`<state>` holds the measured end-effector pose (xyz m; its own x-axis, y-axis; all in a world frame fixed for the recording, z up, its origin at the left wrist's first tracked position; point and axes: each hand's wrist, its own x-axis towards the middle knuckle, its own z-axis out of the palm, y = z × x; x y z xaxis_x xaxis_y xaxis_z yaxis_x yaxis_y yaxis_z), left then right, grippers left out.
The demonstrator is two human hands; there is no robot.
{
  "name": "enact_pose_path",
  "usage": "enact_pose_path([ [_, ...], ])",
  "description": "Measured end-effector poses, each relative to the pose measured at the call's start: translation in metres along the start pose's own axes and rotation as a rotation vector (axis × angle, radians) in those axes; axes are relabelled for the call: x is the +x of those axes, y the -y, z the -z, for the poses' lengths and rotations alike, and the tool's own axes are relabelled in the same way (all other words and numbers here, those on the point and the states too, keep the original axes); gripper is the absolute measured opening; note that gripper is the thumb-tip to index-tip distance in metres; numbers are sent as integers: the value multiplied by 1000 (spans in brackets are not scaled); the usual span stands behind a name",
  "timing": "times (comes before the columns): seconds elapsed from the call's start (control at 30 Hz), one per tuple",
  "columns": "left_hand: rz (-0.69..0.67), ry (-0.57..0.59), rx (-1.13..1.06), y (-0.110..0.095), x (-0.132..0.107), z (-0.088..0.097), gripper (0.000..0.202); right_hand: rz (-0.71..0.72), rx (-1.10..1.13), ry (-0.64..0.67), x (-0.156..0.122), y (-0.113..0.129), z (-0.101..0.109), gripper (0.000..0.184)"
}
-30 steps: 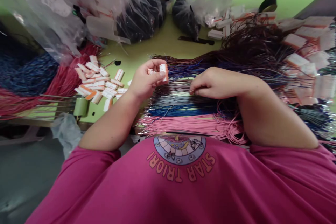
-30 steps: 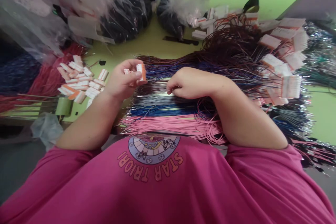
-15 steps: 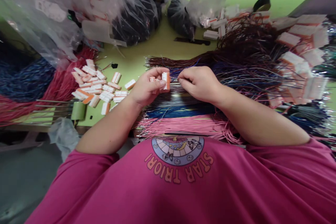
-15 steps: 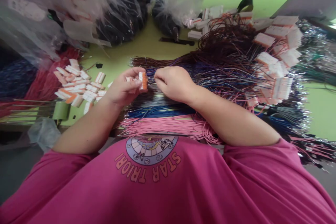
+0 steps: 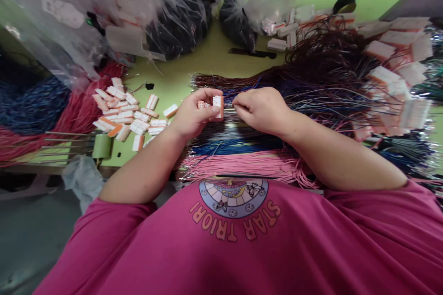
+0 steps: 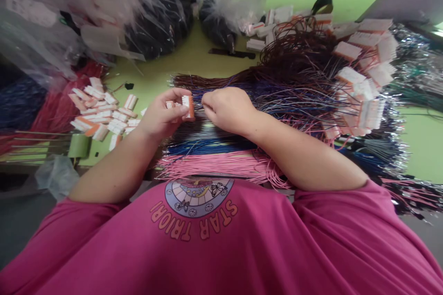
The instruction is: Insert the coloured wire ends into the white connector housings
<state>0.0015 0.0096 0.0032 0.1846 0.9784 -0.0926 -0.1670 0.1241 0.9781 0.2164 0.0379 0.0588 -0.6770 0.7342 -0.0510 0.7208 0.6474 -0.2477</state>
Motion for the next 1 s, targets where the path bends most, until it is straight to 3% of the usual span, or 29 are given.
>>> enact_pose_path([
  [0.37, -43, -76, 169, 12, -3, 2, 48, 4, 82, 9, 5, 8, -11, 38],
  [0.6, -55, -137, 248, 3, -1, 2, 39, -5, 66, 28, 11, 6, -11, 40],
  [0.77, -71, -207, 180, -4, 5, 14, 38, 154, -89, -124, -4, 8, -2, 44],
  [0.83, -65, -209, 169, -4, 7, 17, 40, 249, -114, 0, -9, 11, -7, 40],
  [0.93, -53, -182, 178, -4, 8, 19, 42, 263, -110, 255, -9, 13, -19, 30],
  [1.0, -51, -173, 178, -4, 8, 19, 42, 251, -93, 303, -6, 12, -24, 30],
])
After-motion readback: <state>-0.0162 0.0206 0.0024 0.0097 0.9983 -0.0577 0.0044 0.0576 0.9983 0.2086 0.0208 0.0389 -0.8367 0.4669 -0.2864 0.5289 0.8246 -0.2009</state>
